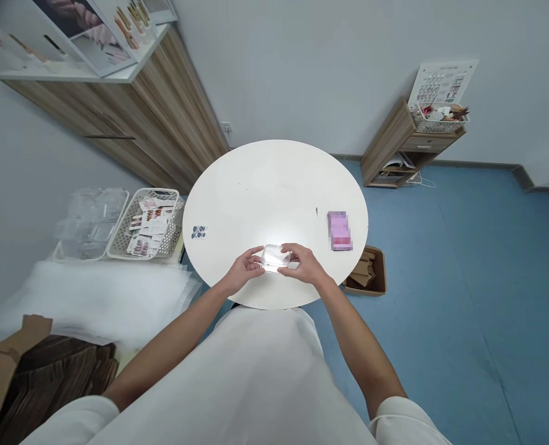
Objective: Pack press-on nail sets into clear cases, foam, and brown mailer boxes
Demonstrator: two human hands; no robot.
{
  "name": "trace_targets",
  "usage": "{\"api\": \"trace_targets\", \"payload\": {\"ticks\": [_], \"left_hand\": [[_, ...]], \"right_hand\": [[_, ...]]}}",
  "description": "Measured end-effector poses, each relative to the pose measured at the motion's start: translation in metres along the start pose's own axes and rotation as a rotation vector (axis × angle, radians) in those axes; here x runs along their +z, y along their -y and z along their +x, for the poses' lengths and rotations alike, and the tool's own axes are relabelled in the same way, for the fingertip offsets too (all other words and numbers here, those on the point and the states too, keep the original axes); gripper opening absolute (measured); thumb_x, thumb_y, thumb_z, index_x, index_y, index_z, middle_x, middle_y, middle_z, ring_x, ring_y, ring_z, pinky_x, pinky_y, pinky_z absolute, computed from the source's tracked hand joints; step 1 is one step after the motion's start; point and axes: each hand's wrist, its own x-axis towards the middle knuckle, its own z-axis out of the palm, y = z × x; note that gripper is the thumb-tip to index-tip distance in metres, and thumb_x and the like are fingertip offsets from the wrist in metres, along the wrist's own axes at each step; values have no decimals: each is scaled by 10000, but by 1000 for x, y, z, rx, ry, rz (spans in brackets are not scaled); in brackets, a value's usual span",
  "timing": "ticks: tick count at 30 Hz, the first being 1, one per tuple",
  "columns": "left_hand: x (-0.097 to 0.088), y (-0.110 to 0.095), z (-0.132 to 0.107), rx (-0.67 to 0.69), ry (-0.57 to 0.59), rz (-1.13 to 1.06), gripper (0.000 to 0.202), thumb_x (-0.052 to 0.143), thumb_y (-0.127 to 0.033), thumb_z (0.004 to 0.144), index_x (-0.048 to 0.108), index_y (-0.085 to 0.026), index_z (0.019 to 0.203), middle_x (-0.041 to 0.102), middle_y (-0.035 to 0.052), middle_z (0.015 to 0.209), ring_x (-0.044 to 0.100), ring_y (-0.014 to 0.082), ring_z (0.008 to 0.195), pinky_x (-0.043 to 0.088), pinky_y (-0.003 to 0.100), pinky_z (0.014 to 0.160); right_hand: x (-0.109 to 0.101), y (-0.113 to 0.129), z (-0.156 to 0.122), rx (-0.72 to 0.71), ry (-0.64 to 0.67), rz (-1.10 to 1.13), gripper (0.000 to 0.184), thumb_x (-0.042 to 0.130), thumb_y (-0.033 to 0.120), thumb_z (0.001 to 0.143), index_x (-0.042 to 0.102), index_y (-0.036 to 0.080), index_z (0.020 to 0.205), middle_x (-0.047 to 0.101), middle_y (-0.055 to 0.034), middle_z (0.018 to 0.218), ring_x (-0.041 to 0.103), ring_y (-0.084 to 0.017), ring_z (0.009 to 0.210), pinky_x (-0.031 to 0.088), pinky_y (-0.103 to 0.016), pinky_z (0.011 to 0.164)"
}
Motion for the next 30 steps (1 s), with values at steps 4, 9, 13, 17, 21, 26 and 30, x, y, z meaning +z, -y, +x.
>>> {"api": "trace_targets", "payload": {"ticks": [4,9,13,17,21,26,30], "left_hand": [[0,12,-2,-28,-58,28,582,659,-231,659,438,-237,1197,545,39,950,555,76,666,444,301,714],[2,22,-5,-27,-96,90,577,650,-238,661,433,-232,1196,549,43,940,538,61,624,440,260,644],[4,28,-7,-29,-86,106,530,651,-249,659,470,-215,1156,560,48,938,529,59,626,437,251,644],[8,31,-8,-53,-91,83,534,649,-262,663,456,-215,1159,560,48,949,557,77,670,445,284,702],[10,37,-7,-60,-107,46,532,639,-255,672,447,-227,1167,554,45,966,563,79,688,445,308,739],[6,52,-1,-95,-192,44,549,634,-235,662,443,-220,1176,558,45,966,565,82,693,443,306,740],[2,65,7,-157,-251,103,552,618,-200,653,449,-200,1179,560,54,957,556,92,696,443,290,711]], "right_hand": [[1,-3,11,171,1,36,324,562,441,702,536,228,944,596,-31,953,565,-111,609,483,-275,595],[13,-13,22,353,-116,224,384,330,537,806,509,200,845,597,-34,865,551,-82,505,458,-236,501],[21,-23,19,443,-142,342,405,326,538,812,503,190,920,585,-66,926,558,-80,507,445,-229,476],[24,-32,15,446,-120,398,461,362,532,808,479,200,1106,575,-87,989,578,-97,575,469,-250,548],[29,-42,3,430,-182,428,497,379,519,803,425,231,1206,540,-82,1092,600,-136,735,492,-281,649],[51,-54,-25,413,-313,310,506,486,463,750,422,221,1190,520,-72,1075,565,-140,789,484,-314,702],[69,-59,-31,433,-233,200,523,551,422,703,438,230,1175,492,-71,1099,536,-145,820,481,-317,716]]}}
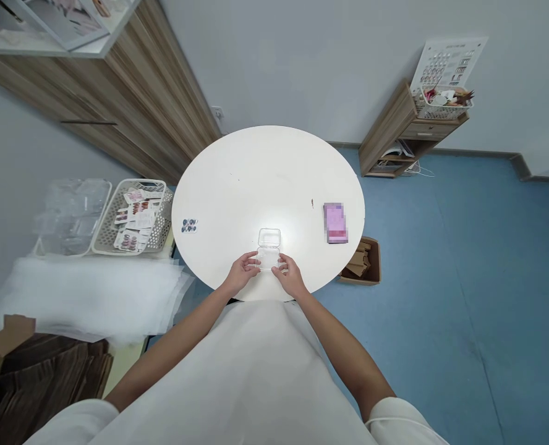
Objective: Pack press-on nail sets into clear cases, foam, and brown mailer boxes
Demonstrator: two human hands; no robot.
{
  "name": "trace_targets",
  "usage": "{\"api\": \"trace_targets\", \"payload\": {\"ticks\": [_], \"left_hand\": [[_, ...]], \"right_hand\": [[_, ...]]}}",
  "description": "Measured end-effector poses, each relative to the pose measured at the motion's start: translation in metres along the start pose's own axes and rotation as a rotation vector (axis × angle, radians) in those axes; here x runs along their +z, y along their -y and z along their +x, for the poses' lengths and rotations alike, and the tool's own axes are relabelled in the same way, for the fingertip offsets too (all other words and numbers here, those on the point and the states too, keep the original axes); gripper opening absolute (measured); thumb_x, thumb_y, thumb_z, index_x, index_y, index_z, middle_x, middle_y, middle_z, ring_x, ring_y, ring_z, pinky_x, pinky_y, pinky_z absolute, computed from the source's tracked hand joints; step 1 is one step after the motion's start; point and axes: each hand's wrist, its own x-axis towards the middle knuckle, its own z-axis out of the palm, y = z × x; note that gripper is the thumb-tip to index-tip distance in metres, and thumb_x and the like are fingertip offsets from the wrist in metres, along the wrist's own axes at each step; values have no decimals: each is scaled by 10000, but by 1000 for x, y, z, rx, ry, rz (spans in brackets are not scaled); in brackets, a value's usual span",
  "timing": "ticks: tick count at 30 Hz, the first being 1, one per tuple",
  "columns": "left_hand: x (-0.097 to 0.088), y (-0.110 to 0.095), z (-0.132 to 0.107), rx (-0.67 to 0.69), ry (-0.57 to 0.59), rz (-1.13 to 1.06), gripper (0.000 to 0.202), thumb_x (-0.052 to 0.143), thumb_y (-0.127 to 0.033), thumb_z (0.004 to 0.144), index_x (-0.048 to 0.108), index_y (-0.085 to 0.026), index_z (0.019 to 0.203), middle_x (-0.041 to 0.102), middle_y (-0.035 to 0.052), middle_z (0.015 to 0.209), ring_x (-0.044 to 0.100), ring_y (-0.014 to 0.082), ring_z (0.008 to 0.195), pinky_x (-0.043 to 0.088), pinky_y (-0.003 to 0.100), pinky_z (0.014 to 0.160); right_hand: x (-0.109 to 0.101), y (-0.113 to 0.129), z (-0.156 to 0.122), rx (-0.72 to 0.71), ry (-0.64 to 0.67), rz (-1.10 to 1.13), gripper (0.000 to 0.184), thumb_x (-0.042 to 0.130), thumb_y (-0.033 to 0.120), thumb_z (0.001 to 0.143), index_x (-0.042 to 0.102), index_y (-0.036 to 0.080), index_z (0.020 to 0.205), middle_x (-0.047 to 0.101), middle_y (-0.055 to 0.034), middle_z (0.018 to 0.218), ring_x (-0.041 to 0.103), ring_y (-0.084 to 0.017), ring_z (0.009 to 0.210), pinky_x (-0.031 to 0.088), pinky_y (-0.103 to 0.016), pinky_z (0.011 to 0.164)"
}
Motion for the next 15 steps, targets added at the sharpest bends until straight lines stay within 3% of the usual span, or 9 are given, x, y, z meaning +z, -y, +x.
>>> {"api": "trace_targets", "payload": {"ticks": [5,9,15], "left_hand": [[2,11,12,-46,-81,158,516,548,-171,685,448,-200,1191,506,61,1006,523,95,689,435,286,707],[5,12,21,-2,-150,345,503,537,-148,673,468,-179,1170,465,69,998,494,134,774,398,314,802],[7,10,24,16,-100,470,413,519,-143,677,503,-172,1089,454,70,935,467,169,811,390,328,789]], "right_hand": [[9,-6,14,18,-7,-174,526,538,418,699,451,222,1179,470,-60,1042,518,-143,791,446,-355,804],[11,-10,26,35,34,-238,494,520,379,704,462,222,1168,468,-37,956,499,-125,709,450,-334,760],[14,-16,29,38,25,-280,431,496,322,708,483,237,1131,488,-33,945,490,-115,646,452,-330,721]]}}
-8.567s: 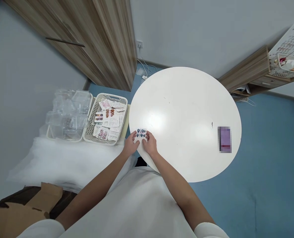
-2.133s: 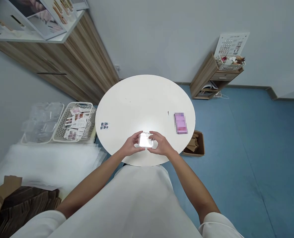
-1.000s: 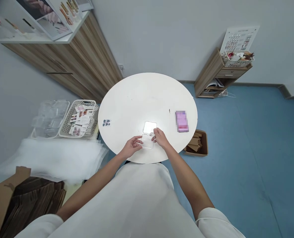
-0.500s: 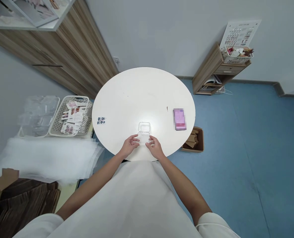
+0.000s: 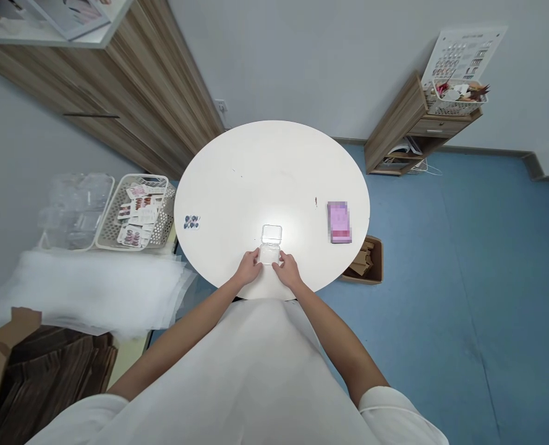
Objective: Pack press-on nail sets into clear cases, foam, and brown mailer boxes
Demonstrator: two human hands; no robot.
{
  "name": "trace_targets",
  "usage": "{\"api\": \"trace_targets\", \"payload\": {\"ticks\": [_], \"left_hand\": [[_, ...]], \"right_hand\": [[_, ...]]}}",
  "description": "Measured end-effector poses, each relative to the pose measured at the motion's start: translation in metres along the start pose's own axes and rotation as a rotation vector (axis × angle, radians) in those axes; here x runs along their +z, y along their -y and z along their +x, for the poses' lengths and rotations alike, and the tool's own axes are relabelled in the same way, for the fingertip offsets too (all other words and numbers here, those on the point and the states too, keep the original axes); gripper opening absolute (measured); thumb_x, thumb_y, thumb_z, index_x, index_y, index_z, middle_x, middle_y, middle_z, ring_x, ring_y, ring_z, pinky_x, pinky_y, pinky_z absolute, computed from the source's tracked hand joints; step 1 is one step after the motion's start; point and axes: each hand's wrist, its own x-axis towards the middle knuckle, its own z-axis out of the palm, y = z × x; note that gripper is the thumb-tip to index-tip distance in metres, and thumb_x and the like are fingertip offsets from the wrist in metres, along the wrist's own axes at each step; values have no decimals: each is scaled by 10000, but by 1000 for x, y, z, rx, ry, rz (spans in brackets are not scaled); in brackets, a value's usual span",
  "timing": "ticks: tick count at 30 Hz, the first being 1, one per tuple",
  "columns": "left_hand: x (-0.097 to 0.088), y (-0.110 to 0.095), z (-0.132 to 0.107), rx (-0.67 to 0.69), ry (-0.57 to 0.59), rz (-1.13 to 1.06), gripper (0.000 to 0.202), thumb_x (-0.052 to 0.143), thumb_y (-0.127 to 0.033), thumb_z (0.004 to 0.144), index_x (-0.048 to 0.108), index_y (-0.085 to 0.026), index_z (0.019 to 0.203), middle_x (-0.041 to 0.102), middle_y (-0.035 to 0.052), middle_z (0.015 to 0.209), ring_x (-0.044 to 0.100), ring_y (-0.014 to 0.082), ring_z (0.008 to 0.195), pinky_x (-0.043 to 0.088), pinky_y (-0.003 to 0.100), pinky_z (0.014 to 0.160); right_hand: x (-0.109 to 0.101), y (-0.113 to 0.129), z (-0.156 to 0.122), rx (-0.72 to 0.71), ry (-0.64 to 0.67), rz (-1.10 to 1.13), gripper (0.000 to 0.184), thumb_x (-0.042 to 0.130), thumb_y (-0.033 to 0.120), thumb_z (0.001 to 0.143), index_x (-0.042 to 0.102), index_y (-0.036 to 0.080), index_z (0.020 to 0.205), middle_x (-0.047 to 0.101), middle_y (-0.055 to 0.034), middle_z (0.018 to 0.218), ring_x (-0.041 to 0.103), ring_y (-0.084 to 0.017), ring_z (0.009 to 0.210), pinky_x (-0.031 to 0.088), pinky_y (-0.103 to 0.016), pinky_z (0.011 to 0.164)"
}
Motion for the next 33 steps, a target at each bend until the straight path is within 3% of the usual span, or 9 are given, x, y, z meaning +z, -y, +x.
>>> {"api": "trace_targets", "payload": {"ticks": [5,12,18,22,24,26,30,33], "left_hand": [[1,7,-1,-29,-50,-46,544,518,-139,682,397,-169,1211,458,88,1025,478,158,828,398,321,791],[3,14,3,53,-40,-70,372,445,-110,700,539,-188,1051,508,64,975,493,162,814,409,330,779],[3,13,3,27,-39,-121,437,472,-105,686,512,-192,1112,496,75,1021,491,170,860,417,328,785],[-5,16,0,42,-61,-152,492,487,-120,693,450,-184,1179,489,80,1042,487,164,877,433,313,741],[-20,20,2,48,-128,-175,500,489,-135,705,427,-191,1198,490,81,1048,486,159,876,435,302,720],[-44,29,6,39,-232,-184,521,498,-154,712,394,-188,1222,491,84,1041,486,154,862,433,295,710],[-114,58,18,4,-404,-151,624,521,-218,724,270,-180,1294,474,91,1059,492,147,842,430,286,704],[-167,80,30,-25,-467,-16,640,545,-256,715,280,-160,1290,438,115,1109,489,166,866,423,310,742]], "right_hand": [[2,-2,-5,21,-79,72,501,492,304,709,430,215,1198,500,-68,1050,536,-126,701,463,-335,745],[1,2,1,47,-74,146,436,483,285,695,500,191,1120,525,-77,1075,558,-143,803,470,-331,765],[-1,-1,1,61,-75,148,445,485,306,696,488,197,1128,529,-73,1060,546,-143,775,472,-336,748],[1,9,0,-12,-304,155,466,467,307,715,422,202,1167,521,-57,953,496,-131,677,473,-322,682],[6,25,5,-90,-345,182,448,449,303,734,404,215,1171,509,-55,938,476,-130,665,464,-296,633],[15,47,15,-148,-293,197,430,446,302,742,404,222,1163,504,-52,938,469,-128,667,454,-283,621],[48,92,40,-158,-117,166,398,453,303,730,433,224,1119,512,-33,914,467,-121,652,448,-296,650],[81,116,61,-122,-32,106,404,464,295,714,434,223,1110,524,-26,907,481,-131,685,447,-314,685]]}}
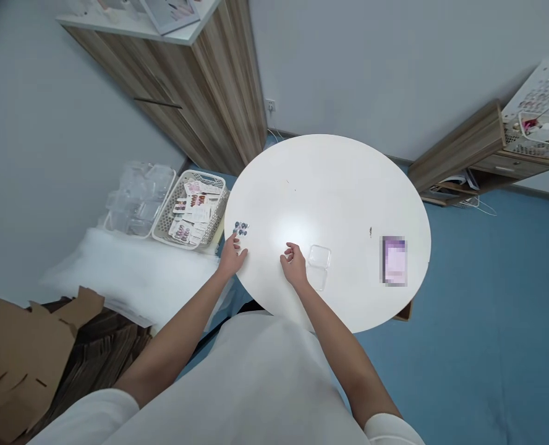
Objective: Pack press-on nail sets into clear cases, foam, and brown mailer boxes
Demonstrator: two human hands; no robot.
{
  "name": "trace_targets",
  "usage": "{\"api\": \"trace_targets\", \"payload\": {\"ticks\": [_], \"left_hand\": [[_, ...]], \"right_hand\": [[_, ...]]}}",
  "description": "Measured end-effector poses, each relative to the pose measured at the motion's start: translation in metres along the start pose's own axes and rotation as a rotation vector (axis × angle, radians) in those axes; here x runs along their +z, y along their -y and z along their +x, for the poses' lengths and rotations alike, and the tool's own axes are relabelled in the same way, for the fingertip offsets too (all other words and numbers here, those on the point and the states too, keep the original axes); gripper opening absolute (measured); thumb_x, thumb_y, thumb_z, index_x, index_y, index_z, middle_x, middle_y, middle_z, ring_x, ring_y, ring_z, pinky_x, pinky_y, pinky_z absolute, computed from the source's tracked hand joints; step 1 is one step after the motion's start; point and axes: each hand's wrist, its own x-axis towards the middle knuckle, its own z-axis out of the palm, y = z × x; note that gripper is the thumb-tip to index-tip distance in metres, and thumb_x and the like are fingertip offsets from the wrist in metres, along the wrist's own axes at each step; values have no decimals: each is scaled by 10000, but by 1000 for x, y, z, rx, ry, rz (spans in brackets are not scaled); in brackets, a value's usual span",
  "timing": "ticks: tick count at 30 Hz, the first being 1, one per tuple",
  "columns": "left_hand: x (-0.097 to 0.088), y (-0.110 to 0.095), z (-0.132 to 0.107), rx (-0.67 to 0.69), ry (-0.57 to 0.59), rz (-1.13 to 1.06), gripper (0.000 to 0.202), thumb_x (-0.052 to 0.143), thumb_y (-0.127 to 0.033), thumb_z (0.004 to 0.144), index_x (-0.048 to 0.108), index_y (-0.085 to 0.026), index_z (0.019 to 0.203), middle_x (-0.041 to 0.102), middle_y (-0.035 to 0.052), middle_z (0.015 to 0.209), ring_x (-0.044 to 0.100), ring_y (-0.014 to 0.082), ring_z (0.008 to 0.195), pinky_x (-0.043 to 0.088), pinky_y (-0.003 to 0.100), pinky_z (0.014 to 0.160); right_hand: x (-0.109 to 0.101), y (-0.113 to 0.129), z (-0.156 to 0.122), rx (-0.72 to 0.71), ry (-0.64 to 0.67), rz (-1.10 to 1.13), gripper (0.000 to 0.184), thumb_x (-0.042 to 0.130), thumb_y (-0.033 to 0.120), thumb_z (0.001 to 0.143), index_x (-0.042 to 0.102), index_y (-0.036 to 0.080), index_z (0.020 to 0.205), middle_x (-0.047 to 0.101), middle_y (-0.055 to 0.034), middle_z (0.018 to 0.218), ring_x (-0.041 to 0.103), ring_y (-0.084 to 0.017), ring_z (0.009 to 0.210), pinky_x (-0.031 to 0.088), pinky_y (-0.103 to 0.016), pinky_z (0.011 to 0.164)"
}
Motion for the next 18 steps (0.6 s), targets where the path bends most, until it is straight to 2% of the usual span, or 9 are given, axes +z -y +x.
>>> {"api": "trace_targets", "payload": {"ticks": [2,4,9,14,18], "left_hand": [[-20,10,21,14,6,66,640,561,-255,705,299,-155,1281,435,116,1110,498,167,841,411,330,781],[-32,15,38,24,50,102,664,574,-246,698,286,-156,1290,447,112,1095,508,168,813,400,342,804],[-40,16,67,24,163,225,741,598,-250,685,228,-157,1320,438,133,1117,487,241,957,385,356,810],[-43,16,78,6,323,358,780,599,-281,692,176,-208,1343,432,114,1127,491,236,970,403,313,748],[-46,19,84,46,375,395,768,591,-276,704,178,-209,1348,464,96,1066,506,219,919,406,289,714]], "right_hand": [[25,8,14,1,45,-51,402,477,290,704,442,222,1099,528,-27,913,489,-144,729,443,-326,714],[49,14,27,-19,83,-108,401,487,287,704,449,218,1096,526,-38,941,495,-158,785,437,-336,749],[97,27,58,-80,102,-332,430,509,280,726,436,200,1142,495,-84,1066,456,-207,970,378,-361,856],[120,34,77,-28,119,-626,588,567,314,713,344,222,1250,455,-90,1118,405,-241,1035,346,-361,844],[127,37,84,8,122,-720,602,577,336,720,334,241,1262,461,-83,1093,412,-237,1007,336,-344,811]]}}
